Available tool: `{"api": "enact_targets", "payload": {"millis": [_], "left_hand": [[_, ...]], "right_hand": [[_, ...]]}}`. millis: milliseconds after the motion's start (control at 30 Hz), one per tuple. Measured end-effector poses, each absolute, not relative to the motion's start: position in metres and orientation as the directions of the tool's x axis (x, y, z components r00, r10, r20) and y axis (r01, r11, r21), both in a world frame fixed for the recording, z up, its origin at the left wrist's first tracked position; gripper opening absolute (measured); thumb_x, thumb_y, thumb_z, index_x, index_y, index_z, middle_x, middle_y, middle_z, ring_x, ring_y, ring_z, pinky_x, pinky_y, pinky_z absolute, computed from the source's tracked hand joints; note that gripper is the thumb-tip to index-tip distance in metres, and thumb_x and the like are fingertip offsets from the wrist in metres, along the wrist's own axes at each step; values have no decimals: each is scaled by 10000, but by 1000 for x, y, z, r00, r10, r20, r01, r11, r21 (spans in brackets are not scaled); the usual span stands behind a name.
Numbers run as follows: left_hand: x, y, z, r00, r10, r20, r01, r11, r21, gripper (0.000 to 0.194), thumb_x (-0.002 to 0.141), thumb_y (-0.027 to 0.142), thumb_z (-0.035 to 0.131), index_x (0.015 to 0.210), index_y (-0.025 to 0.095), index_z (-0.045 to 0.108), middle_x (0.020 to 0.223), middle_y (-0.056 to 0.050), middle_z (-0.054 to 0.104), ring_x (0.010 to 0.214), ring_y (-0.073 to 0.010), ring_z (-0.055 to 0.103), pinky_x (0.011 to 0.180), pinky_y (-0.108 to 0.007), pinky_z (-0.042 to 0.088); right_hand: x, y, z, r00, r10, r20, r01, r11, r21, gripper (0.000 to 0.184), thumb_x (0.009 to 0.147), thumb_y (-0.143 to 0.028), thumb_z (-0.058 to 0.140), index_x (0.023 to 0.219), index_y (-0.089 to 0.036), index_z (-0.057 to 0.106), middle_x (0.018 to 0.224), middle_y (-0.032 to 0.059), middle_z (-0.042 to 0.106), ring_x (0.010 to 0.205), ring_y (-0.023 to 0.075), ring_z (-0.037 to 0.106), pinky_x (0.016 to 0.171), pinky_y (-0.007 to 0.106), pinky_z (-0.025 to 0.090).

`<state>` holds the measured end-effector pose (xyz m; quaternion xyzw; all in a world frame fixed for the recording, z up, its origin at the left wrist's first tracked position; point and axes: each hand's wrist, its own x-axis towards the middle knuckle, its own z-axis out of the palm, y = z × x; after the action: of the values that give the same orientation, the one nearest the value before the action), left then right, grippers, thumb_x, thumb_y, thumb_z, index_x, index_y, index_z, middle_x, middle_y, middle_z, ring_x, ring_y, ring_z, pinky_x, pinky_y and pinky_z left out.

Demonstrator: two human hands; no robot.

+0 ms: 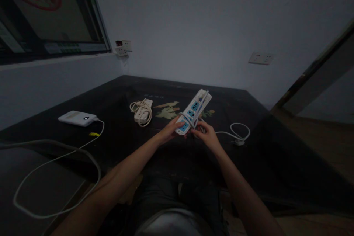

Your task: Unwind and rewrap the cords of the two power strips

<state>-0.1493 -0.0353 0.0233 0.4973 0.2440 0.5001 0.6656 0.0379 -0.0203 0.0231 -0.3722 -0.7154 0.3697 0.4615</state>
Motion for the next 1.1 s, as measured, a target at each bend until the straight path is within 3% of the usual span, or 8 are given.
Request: {"api": "enact_targets", "payload": {"millis": [200,367,467,767,933,1100], "left_hand": [[-151,-31,23,240,958,158,-303,-81,950,533,722,401,678,1157,163,484,881,-55,630,675,-171,604,577,-291,503],[-159,-22,24,22,957,288,123,-288,950,464,691,356,696,1087,159,557,1047,-75,618,961,-233,584,835,-336,463],[-165,-20,24,89,960,265,275,-279,920,445,691,375,689,1059,145,592,1035,-84,637,969,-257,583,849,-347,446],[-174,-23,26,312,942,122,295,-218,930,329,723,373,658,956,141,633,802,-51,650,650,-169,581,545,-228,440],[-178,-23,24,325,930,173,425,-307,851,302,746,361,637,967,156,661,834,-70,683,701,-200,611,585,-243,457],[-178,-24,24,248,920,302,669,-388,633,462,758,387,634,1179,197,614,1037,-109,683,863,-271,640,733,-306,472]], "right_hand": [[37,-23,26,-213,877,431,185,470,-863,245,701,-429,670,691,-193,608,595,-25,452,587,141,427,587,260,327],[43,-23,30,-78,855,512,300,510,-806,255,752,-433,624,687,-194,564,638,-13,458,587,141,423,565,253,322],[52,-19,32,30,801,598,418,533,-736,258,775,-442,608,713,-192,580,678,-3,470,613,146,431,577,256,334],[75,-11,37,202,721,663,641,414,-646,360,795,-535,573,742,-182,619,713,27,503,631,167,451,606,284,330],[80,-11,38,215,700,681,747,331,-577,381,818,-539,545,768,-178,656,756,56,530,671,186,468,613,292,320],[82,-12,36,218,687,693,798,284,-532,346,828,-508,553,795,-188,681,862,79,570,691,188,491,612,294,313]]}}
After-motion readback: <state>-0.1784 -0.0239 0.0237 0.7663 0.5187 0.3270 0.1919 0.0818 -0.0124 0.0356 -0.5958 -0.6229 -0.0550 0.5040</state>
